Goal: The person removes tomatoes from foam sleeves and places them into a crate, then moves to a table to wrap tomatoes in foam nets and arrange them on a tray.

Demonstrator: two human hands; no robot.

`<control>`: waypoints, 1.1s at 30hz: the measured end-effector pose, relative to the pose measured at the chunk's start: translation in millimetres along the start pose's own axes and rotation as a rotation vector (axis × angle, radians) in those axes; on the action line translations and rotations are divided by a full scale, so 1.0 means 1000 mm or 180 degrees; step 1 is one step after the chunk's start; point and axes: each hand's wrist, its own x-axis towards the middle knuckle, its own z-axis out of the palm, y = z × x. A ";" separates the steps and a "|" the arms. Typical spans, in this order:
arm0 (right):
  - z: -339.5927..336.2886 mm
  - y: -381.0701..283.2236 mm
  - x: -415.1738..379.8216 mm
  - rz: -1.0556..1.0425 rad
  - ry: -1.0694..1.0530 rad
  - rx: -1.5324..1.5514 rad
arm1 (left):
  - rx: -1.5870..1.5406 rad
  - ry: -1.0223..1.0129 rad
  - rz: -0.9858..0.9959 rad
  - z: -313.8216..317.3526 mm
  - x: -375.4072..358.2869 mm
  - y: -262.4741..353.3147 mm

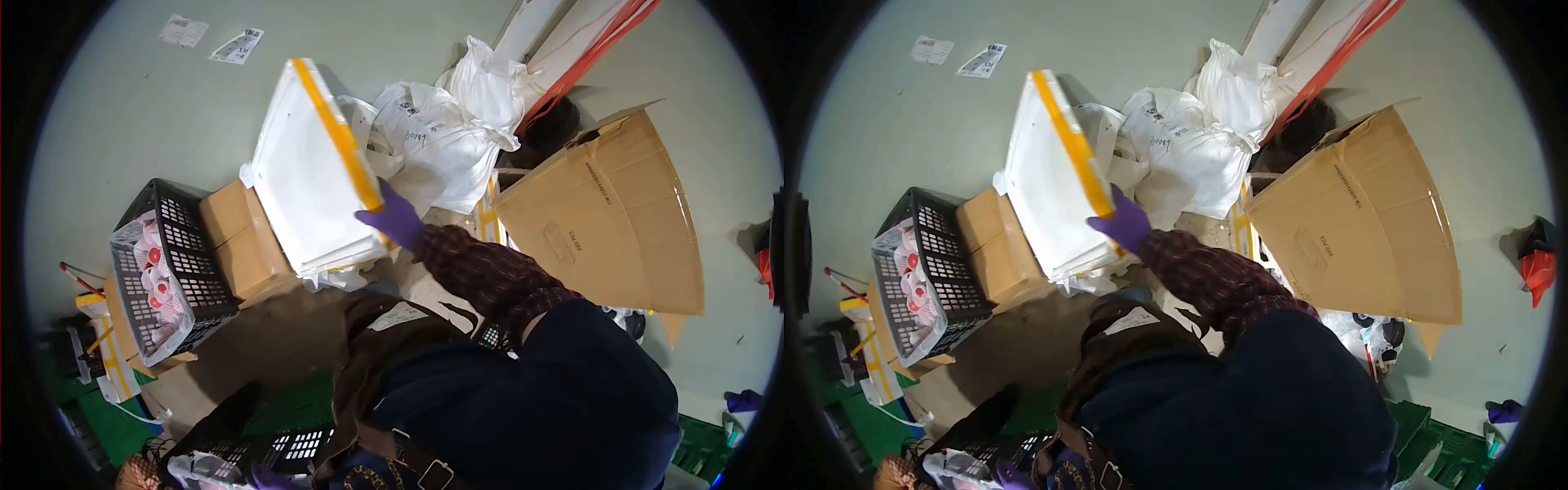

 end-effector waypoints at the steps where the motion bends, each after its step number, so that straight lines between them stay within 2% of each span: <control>1: 0.011 -0.017 -0.006 -0.0156 0.0061 0.0453 | 0.0051 -0.0009 0.0007 0.000 0.001 -0.006; 2: 0.040 0.000 0.005 -0.0632 0.0174 0.0933 | 0.0056 -0.0007 -0.0044 0.004 0.002 -0.008; 3: 0.061 -0.001 0.003 -0.0450 0.0231 0.0940 | 0.0059 -0.0021 -0.0113 0.005 0.003 -0.011; 8: 0.110 -0.046 -0.025 -0.0452 -0.0281 0.0328 | -0.0014 -0.0194 -0.0762 0.008 0.009 -0.029; 9: 0.113 -0.045 -0.025 -0.0452 -0.0333 0.0659 | 0.0926 -0.0097 0.0093 0.005 0.006 -0.025; 11: 0.105 -0.053 -0.025 -0.0440 -0.0450 0.1303 | 0.0225 0.0177 -0.0386 0.006 0.001 0.003; 12: 0.131 -0.019 -0.007 -0.0840 -0.0223 0.2168 | 0.0185 0.0043 -0.0610 0.006 0.004 0.012; 13: 0.101 -0.047 -0.013 -0.0183 -0.0437 0.2800 | 0.0153 -0.0070 -0.0872 0.002 0.005 0.017; 15: 0.106 0.042 0.046 0.0863 -0.0121 0.1373 | -0.0045 -0.0058 -0.0895 0.015 0.001 -0.017; 16: 0.051 0.035 0.057 0.0414 -0.0368 0.1019 | 0.0066 0.0010 -0.0985 0.006 0.000 0.006; 17: 0.012 0.034 0.073 0.0127 -0.0159 -0.0056 | 0.0168 0.0067 -0.1067 0.002 0.008 0.030; 19: -0.082 0.080 0.118 -0.0284 -0.0515 -0.0008 | 0.0495 0.0110 -0.0713 0.000 0.007 0.027; 20: -0.122 0.041 0.092 -0.0568 -0.0136 0.0825 | 0.0567 0.0227 -0.0616 0.000 0.006 0.033; 22: -0.188 0.053 0.114 -0.0594 -0.0276 0.0542 | 0.0704 0.0330 -0.0469 -0.002 0.007 0.044; 24: -0.218 0.035 0.102 -0.0235 -0.0411 0.0954 | 0.0658 0.0410 -0.0491 -0.004 0.007 0.045; 25: -0.241 0.069 0.121 -0.0537 -0.0377 0.0541 | 0.0535 0.0450 -0.0542 -0.003 0.007 0.042; 26: -0.247 0.090 0.130 -0.0576 -0.0255 0.0418 | 0.0518 0.0290 -0.0555 -0.005 0.009 0.041; 27: -0.252 0.111 0.140 -0.0613 -0.0107 0.0285 | 0.0609 0.0437 -0.0520 -0.003 0.009 0.041; 28: -0.244 0.114 0.141 -0.0212 -0.0006 0.0110 | 0.0626 0.0499 -0.0563 -0.004 0.009 0.047; 29: -0.244 0.153 0.161 -0.0374 -0.0151 -0.0209 | 0.0629 0.0549 -0.0589 -0.006 0.009 0.051; 30: -0.227 0.160 0.159 -0.0526 -0.0036 -0.0431 | 0.0585 0.0510 -0.0678 -0.006 0.009 0.051; 31: -0.215 0.187 0.170 -0.0240 0.0044 -0.0396 | 0.0553 0.0515 -0.0708 -0.005 0.010 0.051; 32: -0.196 0.178 0.163 -0.0328 0.0188 -0.1113 | 0.0522 0.0516 -0.0738 -0.005 0.009 0.051; 33: -0.178 0.179 0.159 -0.0210 0.0105 -0.0677 | 0.0496 0.0513 -0.0761 -0.006 0.008 0.050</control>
